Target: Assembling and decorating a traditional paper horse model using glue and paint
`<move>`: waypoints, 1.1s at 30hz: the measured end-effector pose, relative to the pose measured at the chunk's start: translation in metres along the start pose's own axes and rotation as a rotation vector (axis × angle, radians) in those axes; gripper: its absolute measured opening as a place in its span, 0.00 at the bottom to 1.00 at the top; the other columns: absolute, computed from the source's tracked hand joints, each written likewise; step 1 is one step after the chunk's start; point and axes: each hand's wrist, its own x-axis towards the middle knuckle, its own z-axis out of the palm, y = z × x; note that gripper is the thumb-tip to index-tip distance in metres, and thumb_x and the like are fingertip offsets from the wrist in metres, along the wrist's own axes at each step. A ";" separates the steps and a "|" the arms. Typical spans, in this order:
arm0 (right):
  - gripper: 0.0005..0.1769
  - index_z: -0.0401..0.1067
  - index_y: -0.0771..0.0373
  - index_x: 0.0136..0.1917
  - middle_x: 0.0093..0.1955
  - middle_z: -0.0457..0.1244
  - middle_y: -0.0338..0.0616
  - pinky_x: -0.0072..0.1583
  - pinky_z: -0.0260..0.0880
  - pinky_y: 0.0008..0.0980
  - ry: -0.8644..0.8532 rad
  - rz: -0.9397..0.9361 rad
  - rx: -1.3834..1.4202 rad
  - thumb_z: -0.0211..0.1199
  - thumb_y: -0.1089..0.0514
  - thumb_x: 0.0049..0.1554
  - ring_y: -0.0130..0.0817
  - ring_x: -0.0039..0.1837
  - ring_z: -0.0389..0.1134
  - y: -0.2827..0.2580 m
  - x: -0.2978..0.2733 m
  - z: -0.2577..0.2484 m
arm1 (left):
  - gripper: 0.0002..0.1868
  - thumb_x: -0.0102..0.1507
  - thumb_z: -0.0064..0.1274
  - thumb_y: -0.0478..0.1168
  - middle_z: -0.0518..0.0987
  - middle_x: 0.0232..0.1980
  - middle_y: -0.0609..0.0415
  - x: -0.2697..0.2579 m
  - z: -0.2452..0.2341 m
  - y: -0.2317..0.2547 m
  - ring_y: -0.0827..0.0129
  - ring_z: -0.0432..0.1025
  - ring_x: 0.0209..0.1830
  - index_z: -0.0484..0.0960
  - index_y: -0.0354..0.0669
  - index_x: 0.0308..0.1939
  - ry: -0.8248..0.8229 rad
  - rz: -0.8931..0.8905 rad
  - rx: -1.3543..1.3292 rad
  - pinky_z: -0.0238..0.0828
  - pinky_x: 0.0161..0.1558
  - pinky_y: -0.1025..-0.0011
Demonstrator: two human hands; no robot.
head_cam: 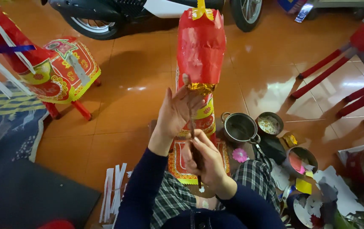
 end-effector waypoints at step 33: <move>0.10 0.59 0.59 0.57 0.26 0.56 0.50 0.17 0.46 0.23 0.257 -0.151 -0.355 0.48 0.63 0.62 0.31 0.19 0.54 -0.004 -0.002 -0.048 | 0.39 0.67 0.23 0.67 0.60 0.71 0.34 0.002 -0.020 0.000 0.43 0.58 0.71 0.61 0.40 0.68 0.181 -0.011 0.082 0.53 0.71 0.50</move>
